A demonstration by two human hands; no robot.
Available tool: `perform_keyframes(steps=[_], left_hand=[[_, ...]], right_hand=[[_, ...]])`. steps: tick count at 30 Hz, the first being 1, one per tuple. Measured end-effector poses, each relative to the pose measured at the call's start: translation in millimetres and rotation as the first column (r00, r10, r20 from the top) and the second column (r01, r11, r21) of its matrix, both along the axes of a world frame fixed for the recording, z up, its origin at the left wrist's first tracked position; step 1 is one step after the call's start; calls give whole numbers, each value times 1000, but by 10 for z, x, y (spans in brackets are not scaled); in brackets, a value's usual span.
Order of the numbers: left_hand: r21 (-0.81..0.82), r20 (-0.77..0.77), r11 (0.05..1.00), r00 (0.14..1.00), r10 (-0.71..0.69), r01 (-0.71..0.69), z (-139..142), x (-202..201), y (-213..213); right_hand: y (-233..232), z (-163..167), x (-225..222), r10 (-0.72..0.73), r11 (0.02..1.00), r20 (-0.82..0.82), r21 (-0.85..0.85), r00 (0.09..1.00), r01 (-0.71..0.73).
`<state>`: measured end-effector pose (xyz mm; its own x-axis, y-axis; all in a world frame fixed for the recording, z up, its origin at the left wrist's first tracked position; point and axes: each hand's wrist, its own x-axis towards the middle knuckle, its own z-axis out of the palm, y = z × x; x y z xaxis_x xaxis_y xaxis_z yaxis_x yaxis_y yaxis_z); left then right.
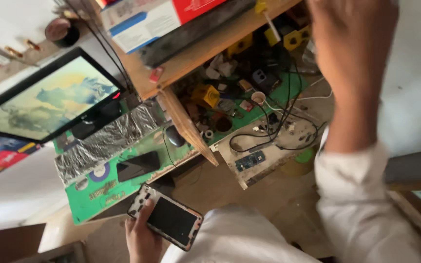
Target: The person uses a metal spudger to pry and separate the screen assembly from the smartphone frame. They then switch to a screwdriver to loosen screws on the device while holding it over a paper sheet.
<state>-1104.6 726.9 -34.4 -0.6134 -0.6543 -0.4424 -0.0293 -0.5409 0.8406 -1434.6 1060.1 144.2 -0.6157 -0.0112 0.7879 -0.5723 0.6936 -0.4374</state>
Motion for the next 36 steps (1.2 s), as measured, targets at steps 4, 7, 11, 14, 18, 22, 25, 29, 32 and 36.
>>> perform_keyframes(steps=[4, 7, 11, 14, 18, 22, 25, 29, 32, 36], left_hand=[[-8, -81, 997, 993, -81, 80, -8, 75, -88], [15, -44, 997, 996, -73, 73, -14, 83, -126], [14, -78, 995, 993, -94, 95, 8, 189, -230], [16, -111, 996, 990, -83, 85, -7, 306, -355], [98, -135, 994, 990, -34, 47, -52, 588, -617], [120, -153, 993, 987, 43, -25, -111, 972, -1010], [-10, -160, 991, 978, 134, -137, -168, 1332, -1386], [-54, -237, 979, 955, 180, -198, -219, 1979, -2018], [-85, -211, 955, 942, 261, -284, -280, 2575, -2440], [-92, -166, 897, 895, 414, -432, -371, 3517, -3031]], right_hand=[[-166, -35, 280, 679, 676, 467, -698, 566, -235], [-222, -56, 158, 897, 409, 322, -865, 302, -290], [-242, -228, 40, 926, 278, 214, -944, 311, -179], [-169, -449, -74, 941, 218, 170, -966, 293, -139], [232, -1180, 111, 907, 147, 25, -954, 420, -261], [576, -2218, 966, 738, 306, -42, -869, 673, -390], [69, -2596, 1579, 409, 782, 42, -530, 911, -327], [-1649, -2281, 2267, 498, 695, -81, -559, 863, -453], [-3055, -1902, 3175, 811, 538, 87, -497, 578, -681], [-4729, -1831, 4308, 770, 539, 606, -454, 198, -710]])
